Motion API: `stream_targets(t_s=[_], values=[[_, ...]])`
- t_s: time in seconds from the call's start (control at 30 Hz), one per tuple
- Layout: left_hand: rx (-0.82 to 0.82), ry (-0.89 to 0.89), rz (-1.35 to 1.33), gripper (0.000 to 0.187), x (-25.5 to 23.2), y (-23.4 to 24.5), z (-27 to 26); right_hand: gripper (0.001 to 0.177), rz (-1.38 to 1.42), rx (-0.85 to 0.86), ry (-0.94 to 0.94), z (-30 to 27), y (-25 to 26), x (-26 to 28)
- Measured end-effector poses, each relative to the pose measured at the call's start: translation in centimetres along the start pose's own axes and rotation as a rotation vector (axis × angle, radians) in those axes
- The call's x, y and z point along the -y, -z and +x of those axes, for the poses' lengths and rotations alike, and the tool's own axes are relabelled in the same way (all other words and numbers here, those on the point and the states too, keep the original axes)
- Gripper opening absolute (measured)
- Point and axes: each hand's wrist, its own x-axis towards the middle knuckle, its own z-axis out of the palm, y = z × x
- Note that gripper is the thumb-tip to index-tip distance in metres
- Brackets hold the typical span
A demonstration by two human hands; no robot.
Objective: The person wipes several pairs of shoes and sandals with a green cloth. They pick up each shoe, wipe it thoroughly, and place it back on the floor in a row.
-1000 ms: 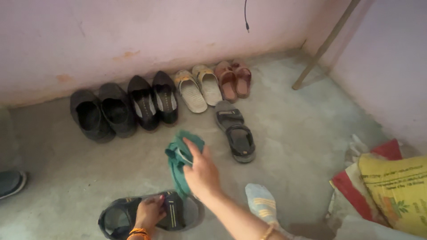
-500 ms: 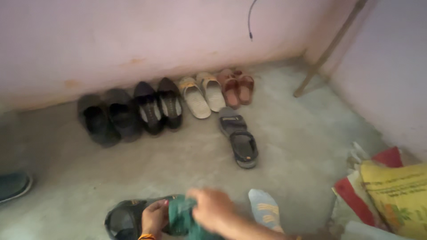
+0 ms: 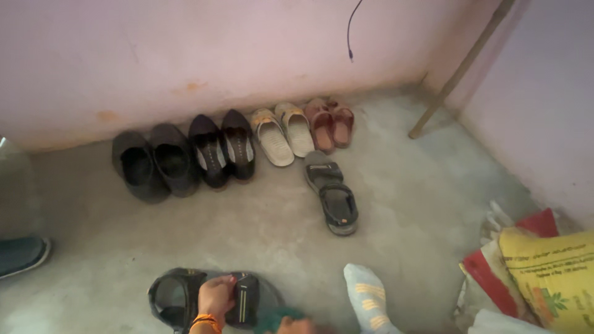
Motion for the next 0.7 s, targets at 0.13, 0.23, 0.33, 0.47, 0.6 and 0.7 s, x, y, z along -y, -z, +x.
stream_targets(t_s=[0.13, 0.23, 0.33, 0.47, 0.6, 0.7], values=[[-0.126, 0.058, -0.343, 0.024, 1.1, -0.8, 0.3, 0.06, 0.065, -0.216, -0.089, -0.7, 7.7, 1.7], [-0.05, 0.16, -0.577, 0.039, 0.1, -0.8, -1.5, 0.055, 0.1, -0.353, -0.151, -0.3, 13.5, 2.9], [0.159, 0.28, -0.53, 0.054, -2.3, -0.3, -4.4, 0.064, 0.14, -0.464, -0.186, 0.0, 17.0, 3.7], [0.272, 0.378, -0.322, 0.075, -5.1, 1.6, -7.2, 0.072, 0.222, -0.509, -0.286, 1.4, 16.1, 4.6], [0.272, 0.393, -0.476, 0.101, -5.6, 2.2, -8.2, 0.071, 0.155, -0.653, -0.16, 5.3, 4.2, 4.8], [0.473, 0.298, -0.545, 0.108, -4.8, 3.6, -9.1, 0.057, -0.061, -0.382, -0.008, 3.9, -7.6, 4.9]])
